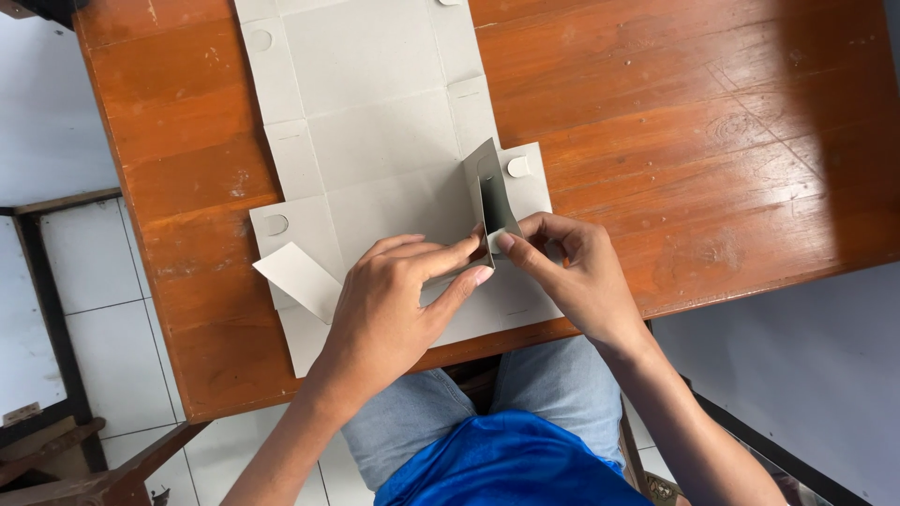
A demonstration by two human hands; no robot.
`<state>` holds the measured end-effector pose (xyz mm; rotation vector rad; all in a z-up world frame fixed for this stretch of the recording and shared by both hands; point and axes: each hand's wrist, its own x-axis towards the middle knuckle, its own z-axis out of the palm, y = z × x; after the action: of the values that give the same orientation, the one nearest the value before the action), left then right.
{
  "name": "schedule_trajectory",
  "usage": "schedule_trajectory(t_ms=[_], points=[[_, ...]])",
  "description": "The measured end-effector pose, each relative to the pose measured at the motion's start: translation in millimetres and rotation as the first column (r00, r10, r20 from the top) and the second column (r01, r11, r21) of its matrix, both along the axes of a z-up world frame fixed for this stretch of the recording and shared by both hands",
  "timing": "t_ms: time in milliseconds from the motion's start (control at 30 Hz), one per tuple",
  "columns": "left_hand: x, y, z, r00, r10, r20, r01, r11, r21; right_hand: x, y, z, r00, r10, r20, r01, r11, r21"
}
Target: Assembling a cardboard box by folding a flat template and tucking in tabs.
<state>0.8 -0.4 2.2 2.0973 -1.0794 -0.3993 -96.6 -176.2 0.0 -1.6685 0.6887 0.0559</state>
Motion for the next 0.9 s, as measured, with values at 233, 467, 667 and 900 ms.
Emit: schedule_trajectory(t_ms=[233,467,667,900], points=[[-2,-3,3,1.000,-0.007,-0.014,0.007,1.000,0.017,0,0,-6,1.000,0.024,0.017,-0.023,0.997,-0.068],[-2,-1,4,1.000,0.019,-0.024,-0.019,1.000,-0.016,-21,12,0,0.994,0.002,0.113,0.044,0.916,-0.399],[-6,0,-2,0.998,0.046,0.040,-0.044,0.998,-0.041,-34,41,2,0.967,0.154,0.203,0.038,0.700,-0.713],[-4,1,0,0.967,-0.007,0.256,0.010,1.000,-0.013,-35,45,-9,0.934,0.296,0.201,0.075,0.386,-0.919]])
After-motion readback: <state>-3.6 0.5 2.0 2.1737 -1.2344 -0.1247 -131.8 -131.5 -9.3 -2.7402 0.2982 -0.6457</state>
